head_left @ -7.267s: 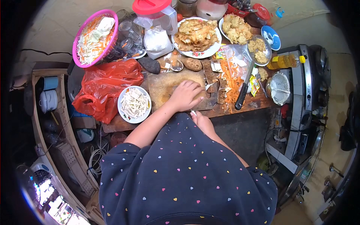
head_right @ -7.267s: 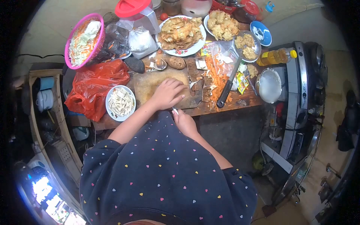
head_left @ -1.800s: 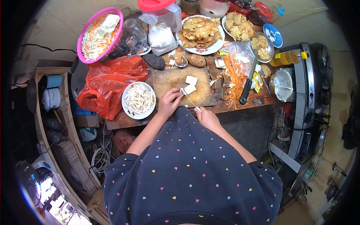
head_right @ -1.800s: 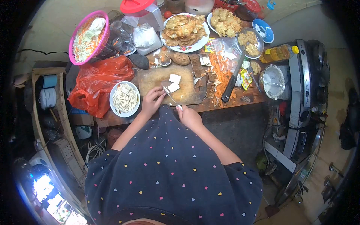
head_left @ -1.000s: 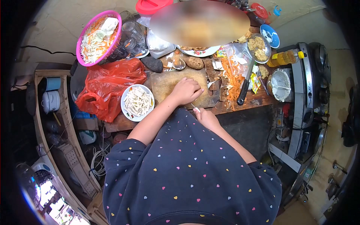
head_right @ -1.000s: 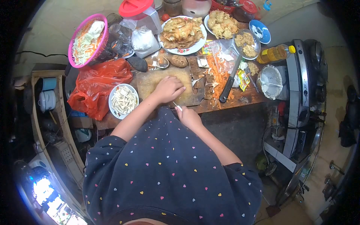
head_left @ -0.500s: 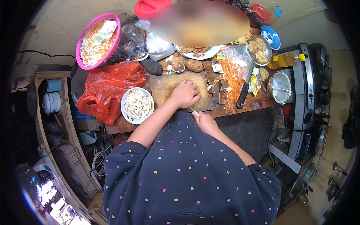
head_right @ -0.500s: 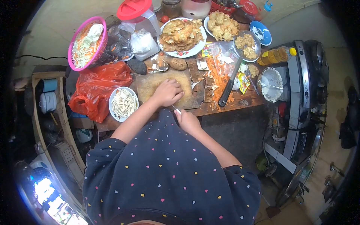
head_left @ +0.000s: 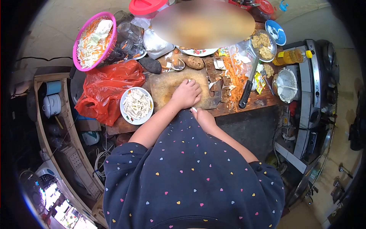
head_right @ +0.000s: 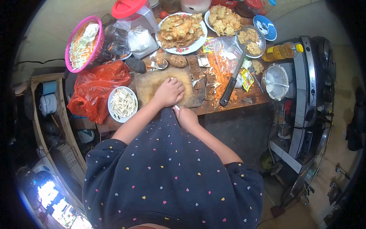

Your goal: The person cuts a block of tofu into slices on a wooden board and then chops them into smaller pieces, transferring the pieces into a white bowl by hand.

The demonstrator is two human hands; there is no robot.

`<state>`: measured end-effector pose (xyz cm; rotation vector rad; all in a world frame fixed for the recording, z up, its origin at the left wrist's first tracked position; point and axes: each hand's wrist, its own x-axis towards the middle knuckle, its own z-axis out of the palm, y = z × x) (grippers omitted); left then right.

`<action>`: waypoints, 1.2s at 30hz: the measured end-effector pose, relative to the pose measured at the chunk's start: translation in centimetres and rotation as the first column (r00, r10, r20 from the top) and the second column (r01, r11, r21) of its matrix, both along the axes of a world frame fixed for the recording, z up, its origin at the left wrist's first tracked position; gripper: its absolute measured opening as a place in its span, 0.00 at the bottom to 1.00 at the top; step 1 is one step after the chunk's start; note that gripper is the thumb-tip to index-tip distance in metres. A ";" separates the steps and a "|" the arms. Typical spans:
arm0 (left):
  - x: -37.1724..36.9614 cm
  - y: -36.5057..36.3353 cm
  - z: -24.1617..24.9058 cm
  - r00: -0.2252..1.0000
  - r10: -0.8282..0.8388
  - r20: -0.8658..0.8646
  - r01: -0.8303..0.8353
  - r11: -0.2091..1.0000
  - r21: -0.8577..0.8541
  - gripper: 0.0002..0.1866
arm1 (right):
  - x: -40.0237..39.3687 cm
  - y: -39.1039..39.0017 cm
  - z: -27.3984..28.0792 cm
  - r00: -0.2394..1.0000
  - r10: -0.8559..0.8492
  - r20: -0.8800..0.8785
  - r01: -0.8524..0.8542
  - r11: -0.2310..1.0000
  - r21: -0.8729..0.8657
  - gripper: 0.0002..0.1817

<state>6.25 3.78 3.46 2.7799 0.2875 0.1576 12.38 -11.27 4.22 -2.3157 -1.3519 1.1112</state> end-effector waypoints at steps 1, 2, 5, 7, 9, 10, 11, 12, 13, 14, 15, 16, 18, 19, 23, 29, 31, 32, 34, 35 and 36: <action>0.1 0.0 -0.1 1.000 0.005 -0.001 -0.005 0.999 0.032 0.11 | -0.1 0.4 -0.5 1.000 -0.008 -0.009 0.008 1.000 0.014 0.27; 0.0 0.1 -0.3 1.000 0.000 0.004 0.000 1.000 0.026 0.11 | -0.2 0.6 -0.8 1.000 -0.015 -0.019 0.015 1.000 0.026 0.27; -0.4 0.3 -0.1 0.999 0.031 0.042 -0.029 0.998 -0.048 0.11 | -0.2 0.8 -1.0 1.000 -0.003 0.000 0.003 0.999 0.045 0.26; -0.6 0.4 0.6 0.990 0.107 0.091 -0.090 0.981 -0.174 0.12 | 0.0 0.5 -0.7 1.000 -0.013 -0.016 0.014 0.999 0.045 0.26; -0.8 0.8 1.4 0.969 0.156 0.190 -0.097 0.953 -0.288 0.12 | 0.4 0.1 -0.4 0.999 -0.029 -0.043 0.031 0.999 0.027 0.25; -1.0 1.0 1.7 0.954 0.186 0.235 -0.097 0.933 -0.346 0.13 | 0.5 -0.1 -0.2 0.997 -0.042 -0.063 0.042 0.999 0.009 0.25; -1.2 1.2 1.8 0.931 0.246 0.270 -0.126 0.911 -0.394 0.14 | 0.6 -0.3 -0.1 0.995 -0.057 -0.083 0.056 0.998 -0.010 0.25; -1.4 1.4 1.9 0.904 0.304 0.302 -0.150 0.885 -0.441 0.14 | 0.7 -0.5 0.0 0.994 -0.057 -0.094 0.055 0.998 -0.023 0.25; -1.6 1.6 1.9 0.871 0.362 0.332 -0.169 0.856 -0.489 0.15 | 0.8 -0.5 0.1 0.993 -0.057 -0.104 0.053 0.998 -0.034 0.25; -2.1 2.0 1.7 0.832 0.406 0.378 -0.170 0.835 -0.523 0.14 | 0.9 -0.5 0.2 0.992 -0.056 -0.113 0.051 0.998 -0.044 0.26; -2.7 2.1 1.8 0.806 0.464 0.368 -0.217 0.810 -0.545 0.13 | 1.0 -0.6 0.2 0.992 -0.052 -0.115 0.046 0.997 -0.054 0.26; -3.4 2.1 1.9 0.776 0.520 0.358 -0.263 0.781 -0.566 0.12 | 1.0 -0.7 0.1 0.992 -0.048 -0.117 0.041 0.997 -0.063 0.25; -5.0 1.8 1.5 0.733 0.608 0.304 -0.340 0.715 -0.611 0.10 | 1.1 -0.5 0.2 0.992 -0.045 -0.116 0.037 0.997 -0.068 0.25; -5.7 1.4 1.5 0.750 0.592 0.296 -0.356 0.738 -0.573 0.11 | 1.1 -0.5 0.3 0.992 -0.047 -0.115 0.039 0.997 -0.070 0.25; -7.5 0.0 1.4 0.799 0.548 0.247 -0.374 0.775 -0.509 0.15 | 0.9 -0.6 0.4 0.993 -0.062 -0.103 0.055 0.996 -0.066 0.26; -8.3 -1.9 0.2 0.759 0.621 0.195 -0.394 0.677 -0.621 0.15 | 0.7 -1.1 0.0 0.953 -0.189 -0.238 0.178 0.982 -0.068 0.26; -8.5 -2.1 -0.6 0.763 0.600 0.240 -0.370 0.711 -0.598 0.14 | 0.7 -1.5 -0.2 0.933 -0.233 -0.274 0.229 0.972 -0.045 0.25; -8.6 -2.2 -1.0 0.764 0.589 0.262 -0.359 0.727 -0.585 0.13 | 0.6 -1.6 -0.3 0.922 -0.252 -0.292 0.254 0.967 -0.034 0.25; -8.7 -2.2 -1.2 0.755 0.595 0.273 -0.357 0.724 -0.590 0.11 | 0.5 -1.6 0.3 0.906 -0.279 -0.318 0.290 0.957 -0.011 0.24; -8.8 -2.3 -1.3 0.752 0.597 0.279 -0.354 0.723 -0.594 0.11 | 0.4 -1.6 0.7 0.897 -0.293 -0.330 0.310 0.951 0.000 0.24; -8.8 -2.2 -1.4 0.759 0.576 0.304 -0.348 0.753 -0.559 0.10 | 0.4 -1.6 1.0 0.904 -0.282 -0.322 0.302 0.953 0.014 0.24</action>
